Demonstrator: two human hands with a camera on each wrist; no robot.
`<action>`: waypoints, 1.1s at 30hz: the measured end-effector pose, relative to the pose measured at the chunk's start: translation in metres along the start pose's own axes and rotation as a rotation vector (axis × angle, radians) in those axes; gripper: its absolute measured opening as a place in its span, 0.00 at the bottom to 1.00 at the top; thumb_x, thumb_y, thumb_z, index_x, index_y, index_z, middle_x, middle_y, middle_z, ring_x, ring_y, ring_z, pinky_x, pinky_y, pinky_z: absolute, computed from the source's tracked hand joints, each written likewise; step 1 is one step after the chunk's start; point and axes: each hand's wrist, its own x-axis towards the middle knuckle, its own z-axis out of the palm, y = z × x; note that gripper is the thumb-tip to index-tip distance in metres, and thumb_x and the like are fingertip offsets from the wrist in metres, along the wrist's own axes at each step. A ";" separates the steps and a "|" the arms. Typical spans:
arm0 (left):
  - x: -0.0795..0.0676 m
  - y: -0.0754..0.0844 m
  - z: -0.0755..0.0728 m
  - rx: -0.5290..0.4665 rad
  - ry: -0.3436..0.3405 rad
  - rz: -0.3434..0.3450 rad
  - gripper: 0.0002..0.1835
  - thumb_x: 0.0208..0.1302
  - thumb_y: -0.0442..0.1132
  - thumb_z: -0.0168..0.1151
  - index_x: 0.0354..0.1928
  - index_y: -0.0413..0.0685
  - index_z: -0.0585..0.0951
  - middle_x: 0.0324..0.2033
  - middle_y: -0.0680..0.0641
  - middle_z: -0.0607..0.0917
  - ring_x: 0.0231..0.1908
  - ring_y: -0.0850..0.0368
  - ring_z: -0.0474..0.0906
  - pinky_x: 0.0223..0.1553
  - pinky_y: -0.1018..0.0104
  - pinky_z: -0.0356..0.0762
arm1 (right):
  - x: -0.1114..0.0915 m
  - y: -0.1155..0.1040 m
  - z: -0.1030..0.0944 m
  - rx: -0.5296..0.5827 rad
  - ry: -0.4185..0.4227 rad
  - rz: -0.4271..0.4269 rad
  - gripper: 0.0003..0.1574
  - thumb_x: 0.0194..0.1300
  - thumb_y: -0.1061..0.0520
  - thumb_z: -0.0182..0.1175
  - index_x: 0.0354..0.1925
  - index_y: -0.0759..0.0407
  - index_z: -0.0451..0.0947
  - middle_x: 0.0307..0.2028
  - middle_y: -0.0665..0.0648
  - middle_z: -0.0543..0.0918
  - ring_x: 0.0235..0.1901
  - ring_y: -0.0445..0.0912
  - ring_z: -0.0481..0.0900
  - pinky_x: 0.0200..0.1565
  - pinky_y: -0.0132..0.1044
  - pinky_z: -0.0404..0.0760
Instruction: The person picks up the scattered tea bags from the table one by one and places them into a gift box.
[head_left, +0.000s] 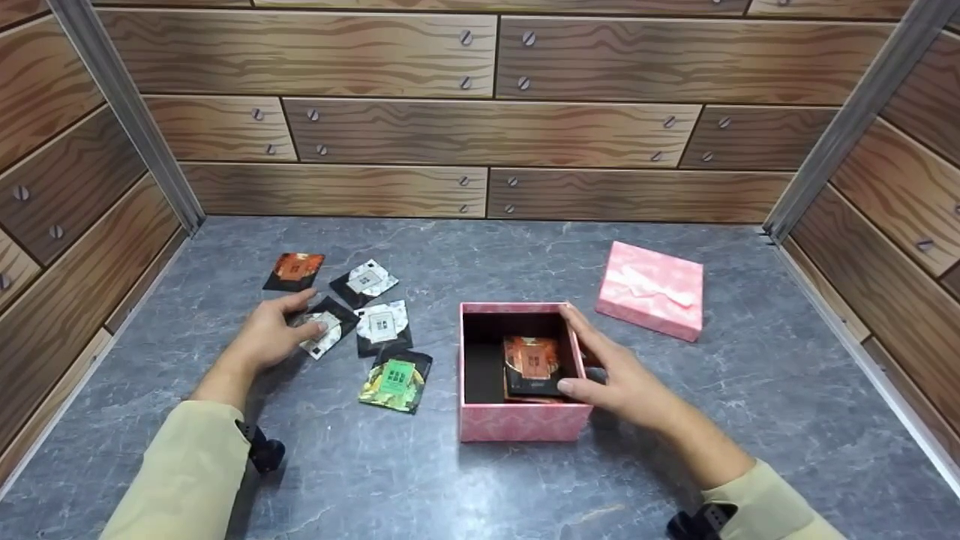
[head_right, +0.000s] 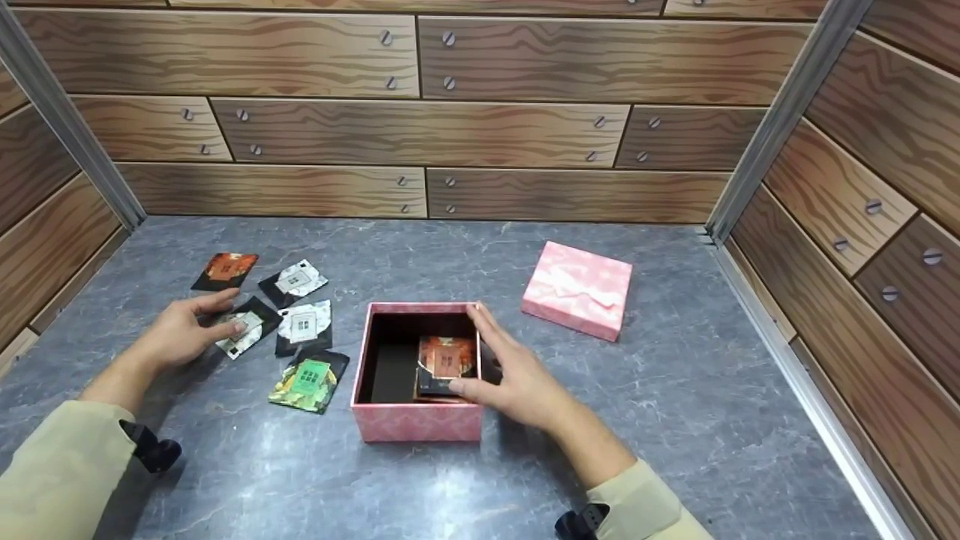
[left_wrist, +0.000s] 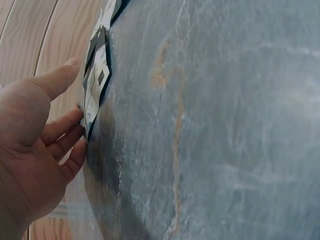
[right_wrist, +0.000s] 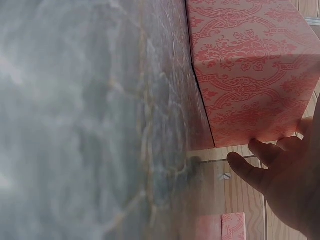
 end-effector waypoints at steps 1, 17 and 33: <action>0.000 0.000 0.000 0.000 -0.004 -0.004 0.37 0.71 0.41 0.71 0.77 0.38 0.69 0.67 0.30 0.78 0.73 0.29 0.64 0.76 0.37 0.56 | 0.000 0.000 0.000 0.002 0.001 -0.001 0.61 0.66 0.48 0.72 0.86 0.49 0.49 0.83 0.64 0.51 0.79 0.58 0.54 0.72 0.61 0.62; 0.002 0.000 0.002 0.083 -0.053 -0.004 0.42 0.64 0.39 0.75 0.78 0.38 0.68 0.73 0.26 0.69 0.73 0.25 0.62 0.74 0.33 0.56 | -0.001 0.001 -0.001 -0.019 0.003 0.010 0.62 0.66 0.46 0.71 0.86 0.48 0.48 0.84 0.62 0.50 0.80 0.62 0.53 0.73 0.63 0.59; -0.006 -0.003 -0.008 0.093 -0.016 0.010 0.35 0.62 0.39 0.77 0.71 0.40 0.78 0.69 0.27 0.74 0.70 0.26 0.67 0.72 0.33 0.61 | -0.001 -0.001 0.001 0.005 -0.001 0.000 0.62 0.67 0.48 0.72 0.86 0.50 0.48 0.84 0.59 0.51 0.78 0.59 0.57 0.71 0.58 0.65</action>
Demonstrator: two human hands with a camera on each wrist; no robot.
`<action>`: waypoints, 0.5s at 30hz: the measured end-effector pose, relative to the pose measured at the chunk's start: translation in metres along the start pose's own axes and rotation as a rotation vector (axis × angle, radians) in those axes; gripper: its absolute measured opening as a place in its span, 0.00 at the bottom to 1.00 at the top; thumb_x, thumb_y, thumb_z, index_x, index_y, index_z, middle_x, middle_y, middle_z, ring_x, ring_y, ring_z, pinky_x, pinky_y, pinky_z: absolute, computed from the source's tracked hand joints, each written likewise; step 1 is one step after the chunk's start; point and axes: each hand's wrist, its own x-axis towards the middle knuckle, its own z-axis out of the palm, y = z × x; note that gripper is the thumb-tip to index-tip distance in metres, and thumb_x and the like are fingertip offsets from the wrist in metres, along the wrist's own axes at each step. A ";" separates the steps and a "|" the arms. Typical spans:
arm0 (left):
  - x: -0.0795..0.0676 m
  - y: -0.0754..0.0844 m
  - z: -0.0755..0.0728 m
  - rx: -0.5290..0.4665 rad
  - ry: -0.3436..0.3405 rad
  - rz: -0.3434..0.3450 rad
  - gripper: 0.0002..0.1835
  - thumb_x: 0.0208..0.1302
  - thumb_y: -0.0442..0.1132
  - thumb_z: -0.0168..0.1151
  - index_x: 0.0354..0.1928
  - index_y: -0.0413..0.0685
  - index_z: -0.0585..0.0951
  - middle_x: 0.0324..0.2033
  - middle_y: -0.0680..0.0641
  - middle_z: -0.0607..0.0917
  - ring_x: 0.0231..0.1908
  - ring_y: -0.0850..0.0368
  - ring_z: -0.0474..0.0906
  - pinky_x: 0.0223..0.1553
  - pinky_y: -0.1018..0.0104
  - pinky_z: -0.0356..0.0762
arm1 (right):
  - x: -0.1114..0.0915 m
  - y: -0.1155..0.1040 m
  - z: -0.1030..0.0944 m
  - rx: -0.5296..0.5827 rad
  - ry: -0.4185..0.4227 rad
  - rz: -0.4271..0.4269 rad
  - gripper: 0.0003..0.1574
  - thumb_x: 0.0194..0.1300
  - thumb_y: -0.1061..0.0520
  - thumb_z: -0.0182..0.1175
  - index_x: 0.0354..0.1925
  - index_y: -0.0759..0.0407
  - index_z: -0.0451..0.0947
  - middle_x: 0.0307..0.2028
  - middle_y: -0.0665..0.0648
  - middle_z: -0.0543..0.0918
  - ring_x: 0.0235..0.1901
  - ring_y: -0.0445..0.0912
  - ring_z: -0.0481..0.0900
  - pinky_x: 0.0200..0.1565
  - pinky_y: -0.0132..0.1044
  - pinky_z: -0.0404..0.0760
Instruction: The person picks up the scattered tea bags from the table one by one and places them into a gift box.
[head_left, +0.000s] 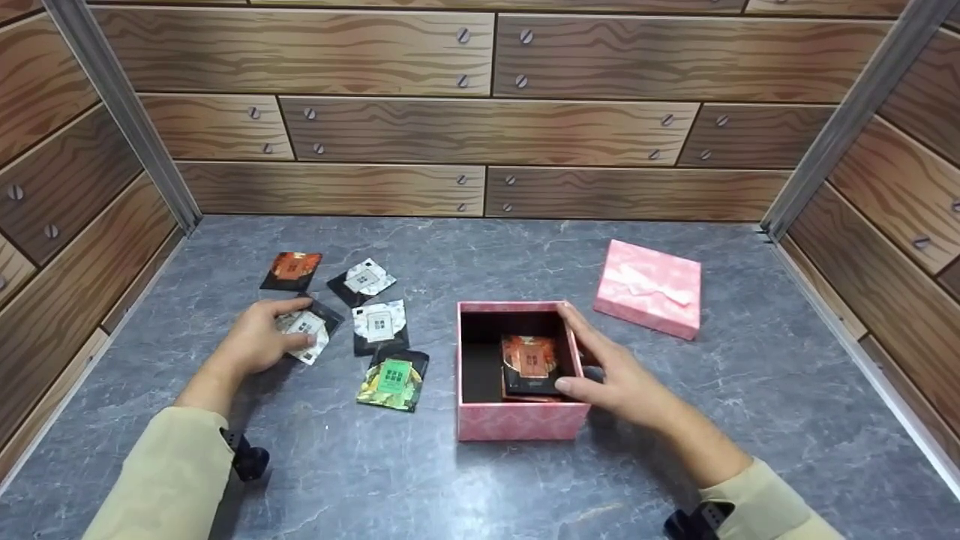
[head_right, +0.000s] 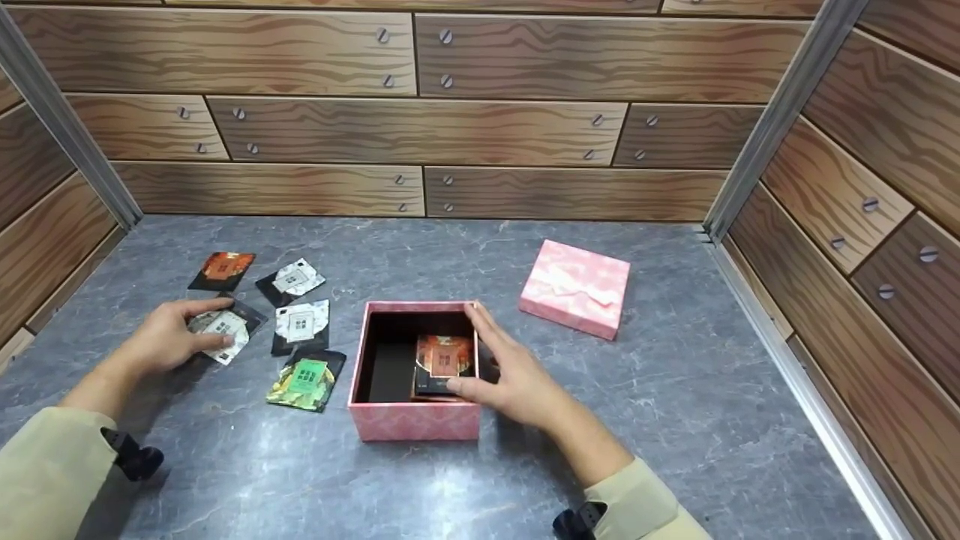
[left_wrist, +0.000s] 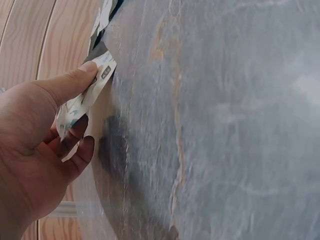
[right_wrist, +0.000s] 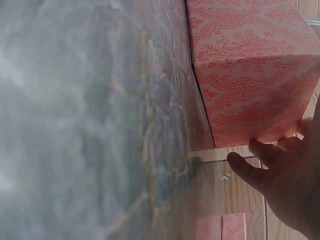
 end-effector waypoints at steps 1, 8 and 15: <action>-0.001 0.000 -0.001 0.000 0.002 0.000 0.35 0.62 0.39 0.77 0.71 0.40 0.78 0.69 0.26 0.75 0.70 0.26 0.67 0.72 0.34 0.61 | 0.000 0.000 0.000 -0.007 0.002 0.001 0.62 0.67 0.47 0.72 0.86 0.50 0.48 0.84 0.59 0.51 0.78 0.59 0.57 0.71 0.59 0.65; -0.006 0.000 -0.009 0.021 0.030 0.002 0.32 0.64 0.41 0.77 0.68 0.37 0.80 0.64 0.24 0.77 0.66 0.26 0.71 0.69 0.34 0.65 | 0.001 -0.001 0.000 -0.022 0.007 0.001 0.63 0.66 0.47 0.72 0.86 0.50 0.48 0.83 0.60 0.52 0.79 0.59 0.55 0.74 0.60 0.58; -0.008 0.005 -0.020 0.013 0.073 0.022 0.25 0.65 0.39 0.75 0.61 0.35 0.84 0.60 0.26 0.82 0.64 0.28 0.75 0.68 0.37 0.68 | 0.000 -0.002 0.000 -0.034 0.006 0.016 0.62 0.66 0.45 0.71 0.86 0.48 0.48 0.84 0.59 0.52 0.79 0.59 0.54 0.75 0.62 0.56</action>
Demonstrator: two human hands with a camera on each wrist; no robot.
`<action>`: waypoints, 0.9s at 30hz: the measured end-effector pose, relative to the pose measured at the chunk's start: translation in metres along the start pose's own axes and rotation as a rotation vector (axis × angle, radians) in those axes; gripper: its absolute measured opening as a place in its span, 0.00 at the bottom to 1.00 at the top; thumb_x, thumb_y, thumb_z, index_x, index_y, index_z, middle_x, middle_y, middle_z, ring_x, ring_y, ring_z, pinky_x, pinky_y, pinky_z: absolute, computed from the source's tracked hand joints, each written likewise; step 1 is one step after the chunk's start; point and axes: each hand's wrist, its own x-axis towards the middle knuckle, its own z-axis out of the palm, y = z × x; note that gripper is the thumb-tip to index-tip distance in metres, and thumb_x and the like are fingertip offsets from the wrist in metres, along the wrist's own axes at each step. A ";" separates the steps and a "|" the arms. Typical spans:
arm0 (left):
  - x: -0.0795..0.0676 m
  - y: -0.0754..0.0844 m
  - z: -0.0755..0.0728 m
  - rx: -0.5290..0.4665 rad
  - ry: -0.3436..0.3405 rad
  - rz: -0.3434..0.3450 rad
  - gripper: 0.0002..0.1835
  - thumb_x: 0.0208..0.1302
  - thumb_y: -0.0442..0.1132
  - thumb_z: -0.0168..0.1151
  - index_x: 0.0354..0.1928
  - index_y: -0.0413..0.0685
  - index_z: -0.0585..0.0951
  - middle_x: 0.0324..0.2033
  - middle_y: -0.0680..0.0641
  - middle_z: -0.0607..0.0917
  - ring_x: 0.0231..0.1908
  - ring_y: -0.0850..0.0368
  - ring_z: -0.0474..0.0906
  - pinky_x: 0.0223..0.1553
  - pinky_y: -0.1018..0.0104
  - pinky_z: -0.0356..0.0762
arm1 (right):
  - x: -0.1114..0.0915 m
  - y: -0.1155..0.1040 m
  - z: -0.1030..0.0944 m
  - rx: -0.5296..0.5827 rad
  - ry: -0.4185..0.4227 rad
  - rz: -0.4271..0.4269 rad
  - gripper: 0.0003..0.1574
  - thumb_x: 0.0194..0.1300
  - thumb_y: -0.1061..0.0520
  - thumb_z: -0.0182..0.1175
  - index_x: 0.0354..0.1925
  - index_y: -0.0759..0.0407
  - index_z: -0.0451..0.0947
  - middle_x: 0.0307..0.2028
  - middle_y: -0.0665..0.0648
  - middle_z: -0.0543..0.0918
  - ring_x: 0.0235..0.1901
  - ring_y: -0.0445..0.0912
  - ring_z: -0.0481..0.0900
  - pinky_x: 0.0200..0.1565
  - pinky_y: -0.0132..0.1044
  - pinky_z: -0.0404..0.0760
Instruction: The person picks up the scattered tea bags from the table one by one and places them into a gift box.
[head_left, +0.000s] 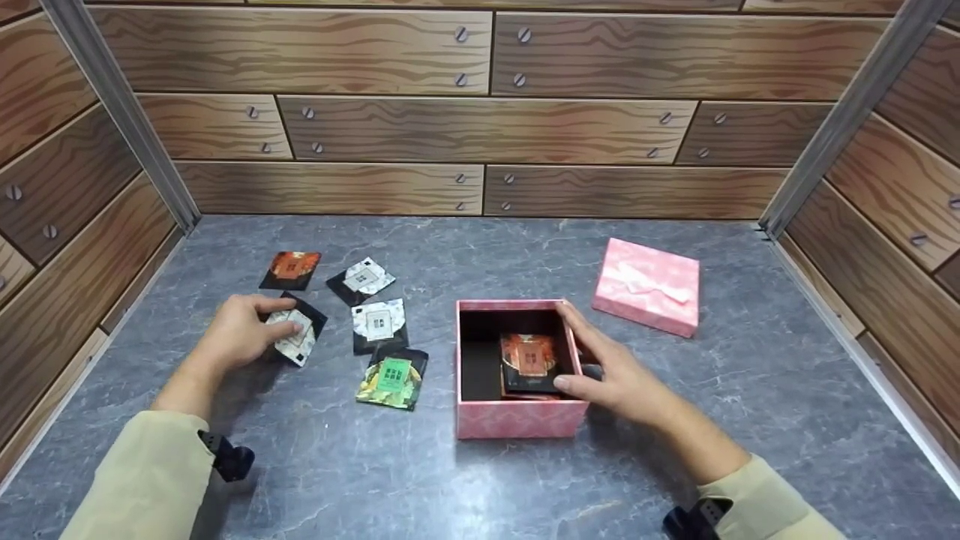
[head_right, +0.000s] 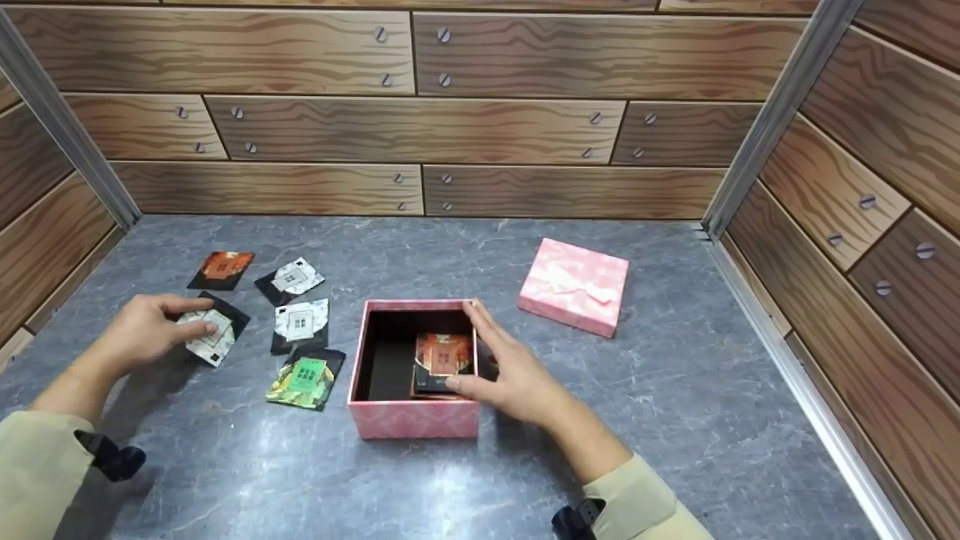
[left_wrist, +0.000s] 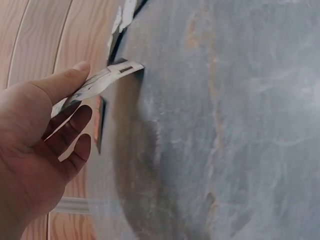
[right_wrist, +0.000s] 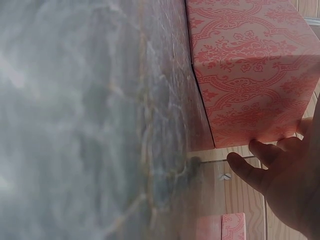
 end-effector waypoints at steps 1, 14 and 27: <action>0.000 0.001 -0.002 -0.003 0.008 0.004 0.25 0.65 0.39 0.75 0.61 0.35 0.85 0.60 0.27 0.82 0.64 0.28 0.75 0.68 0.37 0.69 | 0.000 0.000 0.000 -0.002 -0.001 0.002 0.62 0.66 0.45 0.71 0.86 0.48 0.48 0.84 0.59 0.52 0.80 0.59 0.54 0.75 0.62 0.56; -0.002 0.027 -0.024 -0.094 0.095 -0.034 0.22 0.70 0.44 0.72 0.61 0.40 0.87 0.58 0.33 0.85 0.60 0.38 0.80 0.56 0.58 0.79 | 0.000 0.000 -0.001 0.034 -0.005 -0.004 0.62 0.66 0.47 0.72 0.86 0.48 0.48 0.84 0.57 0.51 0.79 0.56 0.56 0.72 0.58 0.63; 0.003 0.092 -0.011 -0.286 0.120 0.082 0.20 0.71 0.42 0.73 0.60 0.42 0.87 0.58 0.38 0.87 0.57 0.46 0.84 0.49 0.79 0.79 | 0.001 0.000 0.000 0.023 -0.006 -0.004 0.63 0.66 0.46 0.72 0.87 0.48 0.47 0.84 0.62 0.50 0.79 0.61 0.56 0.73 0.61 0.60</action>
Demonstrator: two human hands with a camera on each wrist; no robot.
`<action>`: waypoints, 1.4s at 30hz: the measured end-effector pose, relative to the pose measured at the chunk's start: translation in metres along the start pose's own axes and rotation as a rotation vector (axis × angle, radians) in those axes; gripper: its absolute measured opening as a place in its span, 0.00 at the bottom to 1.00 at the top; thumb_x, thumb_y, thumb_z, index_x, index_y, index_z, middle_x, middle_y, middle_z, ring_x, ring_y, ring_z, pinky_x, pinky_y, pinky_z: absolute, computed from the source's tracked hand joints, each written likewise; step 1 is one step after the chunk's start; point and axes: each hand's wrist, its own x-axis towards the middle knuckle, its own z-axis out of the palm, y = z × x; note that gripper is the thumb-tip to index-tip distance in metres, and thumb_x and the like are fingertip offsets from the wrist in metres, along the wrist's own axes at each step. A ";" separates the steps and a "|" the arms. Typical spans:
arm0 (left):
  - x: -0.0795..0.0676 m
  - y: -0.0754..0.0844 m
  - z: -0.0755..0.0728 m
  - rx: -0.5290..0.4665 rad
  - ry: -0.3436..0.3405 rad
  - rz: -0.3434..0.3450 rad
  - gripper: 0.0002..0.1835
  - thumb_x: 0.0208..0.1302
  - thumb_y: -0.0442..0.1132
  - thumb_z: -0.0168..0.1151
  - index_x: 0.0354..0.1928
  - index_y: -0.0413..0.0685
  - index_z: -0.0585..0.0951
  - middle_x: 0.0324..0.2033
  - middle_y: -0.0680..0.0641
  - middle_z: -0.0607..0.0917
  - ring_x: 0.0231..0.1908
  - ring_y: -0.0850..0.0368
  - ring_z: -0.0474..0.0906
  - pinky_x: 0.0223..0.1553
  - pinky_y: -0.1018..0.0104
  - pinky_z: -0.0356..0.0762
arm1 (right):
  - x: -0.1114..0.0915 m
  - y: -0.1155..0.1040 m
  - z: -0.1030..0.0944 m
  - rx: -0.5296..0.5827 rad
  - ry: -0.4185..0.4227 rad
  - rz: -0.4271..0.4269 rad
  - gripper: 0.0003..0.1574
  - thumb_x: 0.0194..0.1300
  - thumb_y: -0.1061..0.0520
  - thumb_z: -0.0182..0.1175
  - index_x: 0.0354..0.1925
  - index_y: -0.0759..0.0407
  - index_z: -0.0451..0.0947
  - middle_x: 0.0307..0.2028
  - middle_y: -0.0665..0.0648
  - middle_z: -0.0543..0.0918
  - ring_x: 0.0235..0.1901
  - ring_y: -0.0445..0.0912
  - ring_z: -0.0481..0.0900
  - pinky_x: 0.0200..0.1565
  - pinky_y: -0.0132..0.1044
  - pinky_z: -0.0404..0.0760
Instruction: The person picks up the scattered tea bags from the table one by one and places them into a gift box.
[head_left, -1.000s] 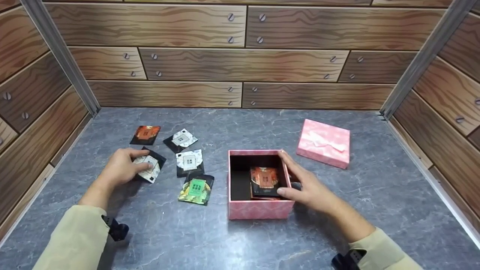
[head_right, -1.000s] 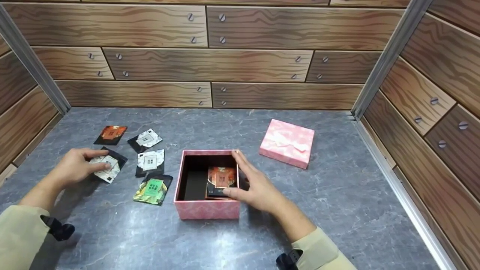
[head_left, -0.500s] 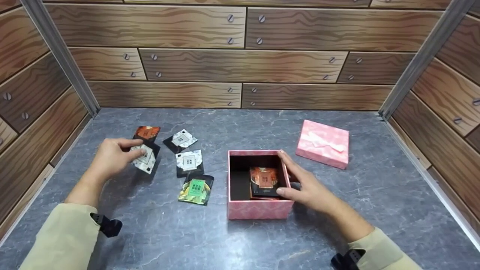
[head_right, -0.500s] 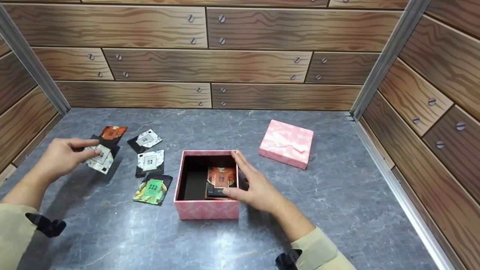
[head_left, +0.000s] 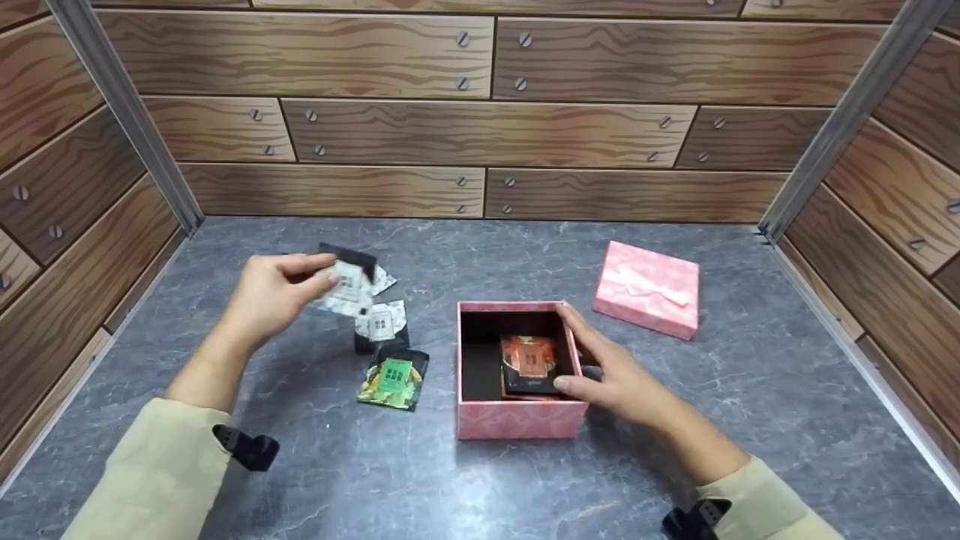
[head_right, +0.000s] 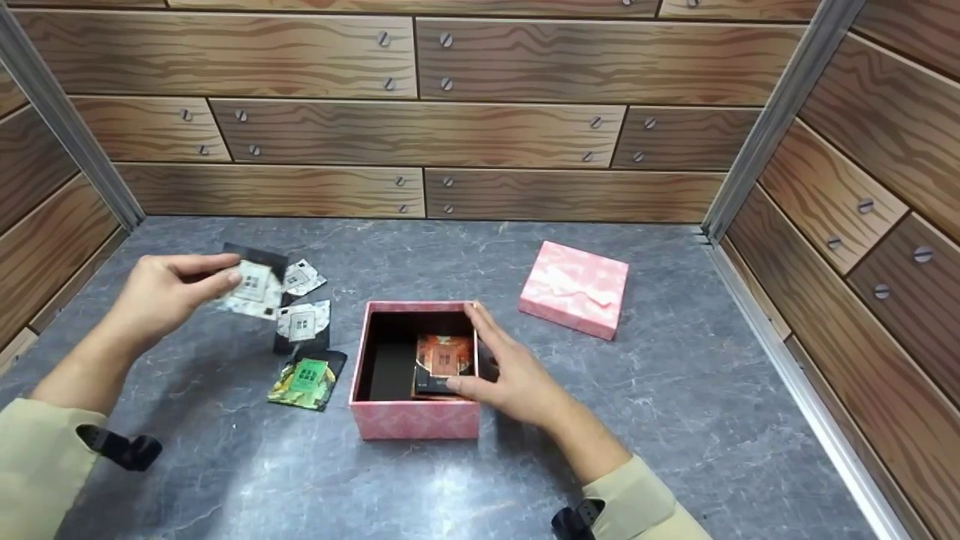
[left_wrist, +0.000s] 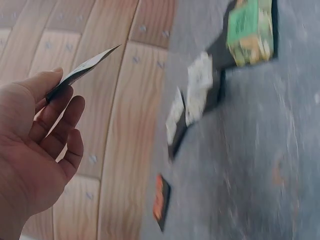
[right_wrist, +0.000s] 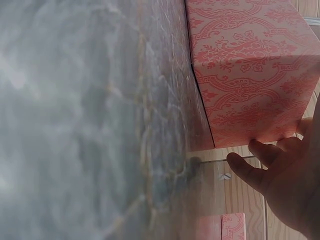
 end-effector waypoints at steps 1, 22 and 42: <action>0.000 0.005 0.003 -0.008 -0.010 0.002 0.20 0.70 0.42 0.73 0.60 0.43 0.87 0.58 0.39 0.87 0.56 0.47 0.85 0.48 0.78 0.80 | 0.000 0.000 0.000 -0.004 0.002 0.001 0.63 0.66 0.46 0.72 0.86 0.49 0.47 0.84 0.62 0.51 0.79 0.62 0.55 0.74 0.62 0.59; -0.010 0.079 0.087 -0.094 -0.263 0.160 0.21 0.66 0.37 0.75 0.60 0.42 0.87 0.49 0.43 0.91 0.28 0.58 0.84 0.28 0.70 0.81 | 0.000 0.001 0.000 -0.004 0.011 -0.006 0.62 0.66 0.46 0.72 0.86 0.49 0.48 0.84 0.59 0.51 0.79 0.59 0.55 0.74 0.61 0.59; -0.021 0.092 0.150 0.074 -0.386 0.297 0.21 0.67 0.42 0.75 0.60 0.46 0.88 0.55 0.48 0.89 0.59 0.54 0.84 0.62 0.57 0.80 | 0.001 0.003 0.001 0.031 -0.002 -0.005 0.61 0.68 0.48 0.71 0.87 0.45 0.46 0.84 0.61 0.49 0.79 0.59 0.56 0.72 0.59 0.62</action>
